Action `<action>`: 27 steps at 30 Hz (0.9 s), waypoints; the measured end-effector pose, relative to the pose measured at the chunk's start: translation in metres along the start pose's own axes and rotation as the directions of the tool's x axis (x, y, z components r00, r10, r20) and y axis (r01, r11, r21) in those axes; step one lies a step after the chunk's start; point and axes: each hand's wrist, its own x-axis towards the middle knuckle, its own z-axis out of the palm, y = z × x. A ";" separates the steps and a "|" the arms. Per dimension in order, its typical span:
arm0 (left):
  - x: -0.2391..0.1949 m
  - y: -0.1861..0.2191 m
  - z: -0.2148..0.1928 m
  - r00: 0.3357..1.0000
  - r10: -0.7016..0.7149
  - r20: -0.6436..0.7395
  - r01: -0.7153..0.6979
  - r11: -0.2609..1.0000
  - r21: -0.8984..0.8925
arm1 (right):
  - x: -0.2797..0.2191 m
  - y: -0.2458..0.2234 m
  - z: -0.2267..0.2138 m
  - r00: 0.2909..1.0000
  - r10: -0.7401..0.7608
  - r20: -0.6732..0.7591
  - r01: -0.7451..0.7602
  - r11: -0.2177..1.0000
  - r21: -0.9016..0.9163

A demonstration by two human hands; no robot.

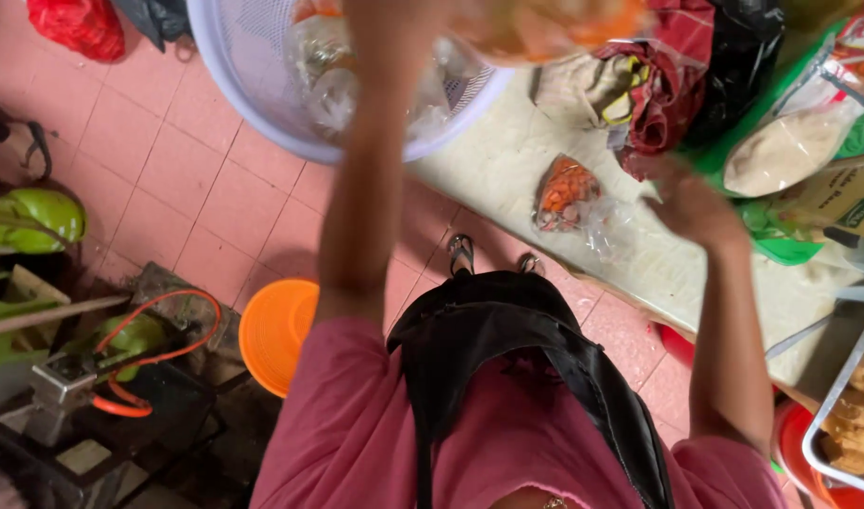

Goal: Bagging soup and food items for takeout orders.

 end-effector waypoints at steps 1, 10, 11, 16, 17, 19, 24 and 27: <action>-0.001 0.005 -0.011 0.999 -0.032 0.015 0.031 0.999 0.026 | 0.003 0.021 0.023 0.971 0.092 0.221 -0.051 0.981 -0.186; -0.041 0.058 -0.062 0.947 -0.321 0.020 0.303 0.911 0.280 | 0.006 0.114 0.095 0.995 -0.042 0.090 0.054 0.990 -0.134; -0.052 0.063 -0.064 0.931 -0.365 0.024 0.340 0.889 0.305 | 0.007 0.113 0.104 0.993 -0.054 0.104 0.068 0.989 -0.130; -0.100 0.081 -0.057 0.827 -0.562 0.020 0.517 0.774 0.366 | -0.004 0.026 0.089 0.993 0.110 0.038 -0.100 0.636 0.765; -0.113 0.086 -0.061 0.802 -0.597 0.013 0.550 0.747 0.374 | -0.001 0.014 0.089 0.994 0.096 0.050 -0.100 0.647 0.756; -0.148 0.102 -0.065 0.740 -0.672 -0.026 0.627 0.675 0.388 | -0.002 -0.015 0.098 0.991 -0.014 0.133 -0.108 0.500 0.859; -0.312 0.102 -0.044 0.168 -0.986 -0.006 0.924 0.160 -0.346 | -0.045 -0.119 0.118 0.905 -0.155 0.396 -0.294 0.445 0.846; -0.409 0.120 -0.051 0.014 -0.991 -0.133 0.580 0.117 -0.806 | -0.075 -0.146 0.174 0.793 -0.286 0.538 -0.275 0.620 0.735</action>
